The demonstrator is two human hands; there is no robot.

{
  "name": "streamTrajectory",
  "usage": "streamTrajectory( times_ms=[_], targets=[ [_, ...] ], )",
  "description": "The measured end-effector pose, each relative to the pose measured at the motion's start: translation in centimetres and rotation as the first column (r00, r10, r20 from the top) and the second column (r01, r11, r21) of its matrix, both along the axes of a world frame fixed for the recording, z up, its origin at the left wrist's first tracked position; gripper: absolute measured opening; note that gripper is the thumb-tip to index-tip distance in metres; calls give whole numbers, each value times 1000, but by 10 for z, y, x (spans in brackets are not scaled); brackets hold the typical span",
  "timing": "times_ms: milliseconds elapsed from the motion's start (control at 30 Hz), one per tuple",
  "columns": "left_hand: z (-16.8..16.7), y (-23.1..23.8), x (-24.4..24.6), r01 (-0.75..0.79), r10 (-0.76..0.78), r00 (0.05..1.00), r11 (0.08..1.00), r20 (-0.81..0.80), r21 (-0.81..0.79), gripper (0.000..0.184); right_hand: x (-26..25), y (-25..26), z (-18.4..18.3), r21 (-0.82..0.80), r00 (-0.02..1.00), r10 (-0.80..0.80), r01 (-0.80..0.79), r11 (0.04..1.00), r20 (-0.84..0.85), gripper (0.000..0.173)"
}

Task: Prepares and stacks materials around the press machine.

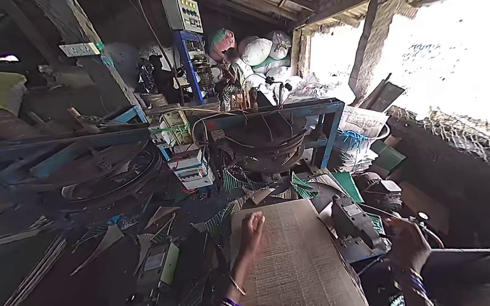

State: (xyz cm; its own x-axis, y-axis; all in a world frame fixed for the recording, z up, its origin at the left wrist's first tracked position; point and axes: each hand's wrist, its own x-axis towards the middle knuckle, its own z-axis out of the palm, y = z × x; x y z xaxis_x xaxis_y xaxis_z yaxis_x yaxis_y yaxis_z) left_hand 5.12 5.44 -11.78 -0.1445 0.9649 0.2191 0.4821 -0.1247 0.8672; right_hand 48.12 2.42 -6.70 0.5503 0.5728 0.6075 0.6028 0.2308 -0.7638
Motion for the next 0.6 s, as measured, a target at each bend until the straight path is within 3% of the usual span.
streamTrajectory(
  times_ms=[67,167,233,333,400,500,567,600],
  targets=[
    [31,15,-8,-82,74,981,996,178,35,44,0,-16,-3,-36,1000,-2,3,999,17,25],
    [106,50,-20,-251,222,927,966,301,59,49,-1,-20,-1,-54,999,-1,3,999,42,27],
    [155,74,-28,-318,305,879,948,367,-26,59,-1,-18,-2,-38,999,-2,3,999,41,28],
    [198,107,-37,-344,365,822,930,438,-130,73,-3,-19,-2,-47,999,-20,22,999,40,29],
    [211,122,-41,-309,353,837,936,418,-170,69,-3,-20,0,-74,999,-30,33,997,44,28],
    [211,128,-44,-267,300,889,954,347,-140,37,-1,-16,12,-151,992,-15,34,988,122,24],
    [203,114,-39,-258,275,915,961,294,-96,28,-8,-8,40,-308,980,18,45,950,199,26],
    [198,103,-35,-250,259,920,966,292,-70,29,-18,-4,70,-478,979,62,40,878,195,33]
  ],
)
